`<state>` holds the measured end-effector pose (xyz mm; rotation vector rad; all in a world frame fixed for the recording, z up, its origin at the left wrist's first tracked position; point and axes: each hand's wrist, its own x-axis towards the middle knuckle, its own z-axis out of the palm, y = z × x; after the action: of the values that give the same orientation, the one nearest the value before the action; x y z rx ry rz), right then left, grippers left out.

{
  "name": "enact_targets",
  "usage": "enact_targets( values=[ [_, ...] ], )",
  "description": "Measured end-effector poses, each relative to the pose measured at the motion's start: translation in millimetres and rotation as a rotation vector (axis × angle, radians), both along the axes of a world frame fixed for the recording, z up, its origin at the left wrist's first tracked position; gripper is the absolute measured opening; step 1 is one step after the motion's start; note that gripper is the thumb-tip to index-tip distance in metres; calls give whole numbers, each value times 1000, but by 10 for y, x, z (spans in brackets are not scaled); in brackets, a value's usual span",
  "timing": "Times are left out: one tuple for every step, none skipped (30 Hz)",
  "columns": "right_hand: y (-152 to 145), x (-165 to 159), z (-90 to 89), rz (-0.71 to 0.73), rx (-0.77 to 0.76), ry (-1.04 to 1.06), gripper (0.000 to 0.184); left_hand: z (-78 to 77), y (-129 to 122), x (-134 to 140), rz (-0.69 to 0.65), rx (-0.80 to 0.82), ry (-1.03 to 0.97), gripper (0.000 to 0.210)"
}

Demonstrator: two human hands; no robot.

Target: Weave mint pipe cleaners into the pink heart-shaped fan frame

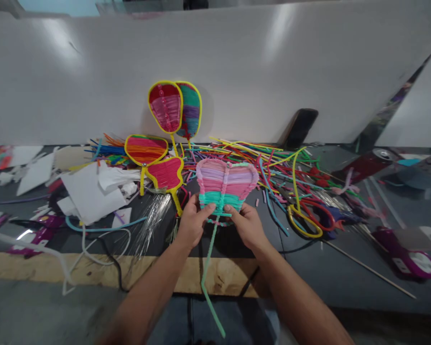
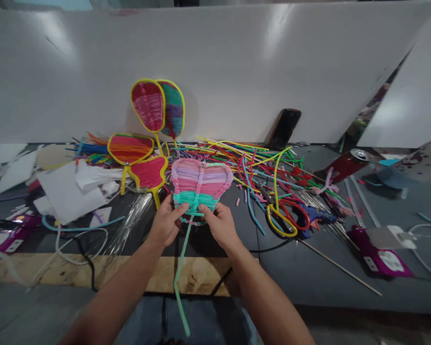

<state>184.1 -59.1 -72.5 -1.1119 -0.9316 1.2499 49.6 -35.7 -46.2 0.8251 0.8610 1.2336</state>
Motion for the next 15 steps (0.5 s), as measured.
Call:
enact_targets(
  values=[
    [2,1,-5,-2,-3,-22,24,-2,11,-3,7,5,-1,39],
    [2,2,-6,-2,-1,-43,24,-4,22,-5,15,9,5,38],
    [1,1,-1,-1,3,-64,25,-6,33,-8,18,10,18,39],
    [-2,-1,8,-2,7,-84,25,-7,43,-9,18,7,32,39],
    [-6,-3,20,-5,12,-101,26,-7,50,-9,16,2,42,40],
    [-11,-4,33,-5,18,-116,26,-5,55,-7,13,0,45,40],
    [-16,-5,43,-3,24,-125,26,-3,58,-4,10,0,43,40],
    [-19,-5,49,2,29,-128,27,0,59,2,11,2,38,41],
    [-21,-4,50,7,33,-121,27,2,58,9,17,5,33,43],
    [-20,-1,46,12,35,-105,27,2,56,19,22,7,28,43],
    [-14,3,37,17,33,-79,26,1,55,29,23,7,25,44],
    [-4,9,27,21,27,-44,26,-1,54,40,20,5,24,44],
    [12,17,16,23,20,-1,27,-4,53,50,14,5,24,44],
    [32,27,7,24,12,44,29,-6,53,59,11,10,26,44],
    [57,37,2,22,1,86,31,-7,52,65,11,21,30,44]
  ],
)
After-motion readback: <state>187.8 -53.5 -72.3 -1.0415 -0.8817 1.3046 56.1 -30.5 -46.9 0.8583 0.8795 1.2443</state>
